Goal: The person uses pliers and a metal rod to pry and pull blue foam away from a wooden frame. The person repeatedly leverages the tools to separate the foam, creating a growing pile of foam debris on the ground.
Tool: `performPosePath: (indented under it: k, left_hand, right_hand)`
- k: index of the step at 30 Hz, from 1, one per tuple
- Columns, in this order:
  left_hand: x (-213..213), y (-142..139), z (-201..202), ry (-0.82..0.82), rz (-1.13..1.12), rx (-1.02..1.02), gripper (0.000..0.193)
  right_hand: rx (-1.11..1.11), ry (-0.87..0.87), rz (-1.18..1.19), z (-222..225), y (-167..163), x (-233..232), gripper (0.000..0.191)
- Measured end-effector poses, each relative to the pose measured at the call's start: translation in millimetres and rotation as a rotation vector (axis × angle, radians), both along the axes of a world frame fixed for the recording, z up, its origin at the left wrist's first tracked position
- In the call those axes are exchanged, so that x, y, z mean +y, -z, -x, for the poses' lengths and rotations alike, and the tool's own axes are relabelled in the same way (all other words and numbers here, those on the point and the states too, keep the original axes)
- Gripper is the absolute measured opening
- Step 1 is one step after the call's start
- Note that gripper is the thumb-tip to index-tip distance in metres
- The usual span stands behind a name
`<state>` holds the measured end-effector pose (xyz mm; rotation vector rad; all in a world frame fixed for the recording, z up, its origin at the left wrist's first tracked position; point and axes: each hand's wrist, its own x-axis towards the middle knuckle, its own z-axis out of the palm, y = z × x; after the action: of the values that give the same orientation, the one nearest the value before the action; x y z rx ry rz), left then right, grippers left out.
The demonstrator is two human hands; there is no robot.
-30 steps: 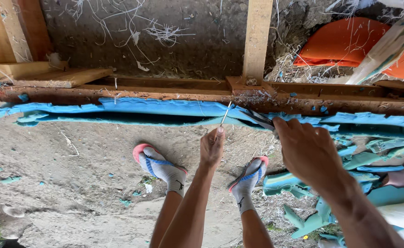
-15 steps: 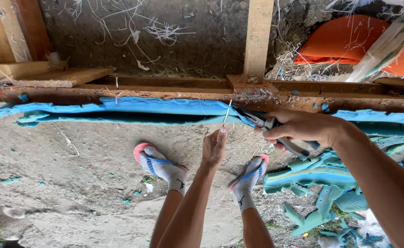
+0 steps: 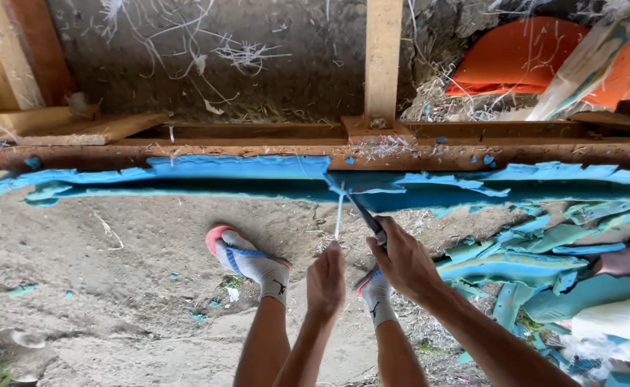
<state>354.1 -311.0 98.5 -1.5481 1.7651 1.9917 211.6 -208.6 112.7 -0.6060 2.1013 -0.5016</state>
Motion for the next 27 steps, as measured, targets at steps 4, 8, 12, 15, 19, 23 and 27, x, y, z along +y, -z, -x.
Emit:
performPosePath:
  k: [4,8,12,15,19,23,27]
  left_hand:
    - [2,-34,-5,0.067,-0.139,-0.123,0.05]
    - [15,-89,-17,-0.158,-0.703,-0.27,0.044]
    - [14,-107,-8,-0.215,-0.796,-0.152,0.043]
    - [-3,-81,16,-0.188,-0.722,-0.11,0.043]
    - [-13,-52,27,-0.168,-0.654,-0.051,0.044]
    - [-10,-39,25,-0.211,-0.595,0.032,0.043]
    - [-10,-36,26,-0.124,-0.456,0.127,0.047]
  right_hand:
    - [-0.422,0.241,0.094,-3,-6,-7,0.033]
    - [-0.458,0.275,0.077,-6,-4,-15,0.036]
    - [-0.319,0.211,-0.027,-12,-7,-18,0.039]
    - [-0.285,0.236,-0.003,-16,-11,-18,0.037]
    - [-0.272,0.241,-0.023,-17,-13,-19,0.038]
    - [-0.265,0.251,0.048,-17,-12,-18,0.039]
    - [-0.316,0.266,0.014,-15,-13,-18,0.039]
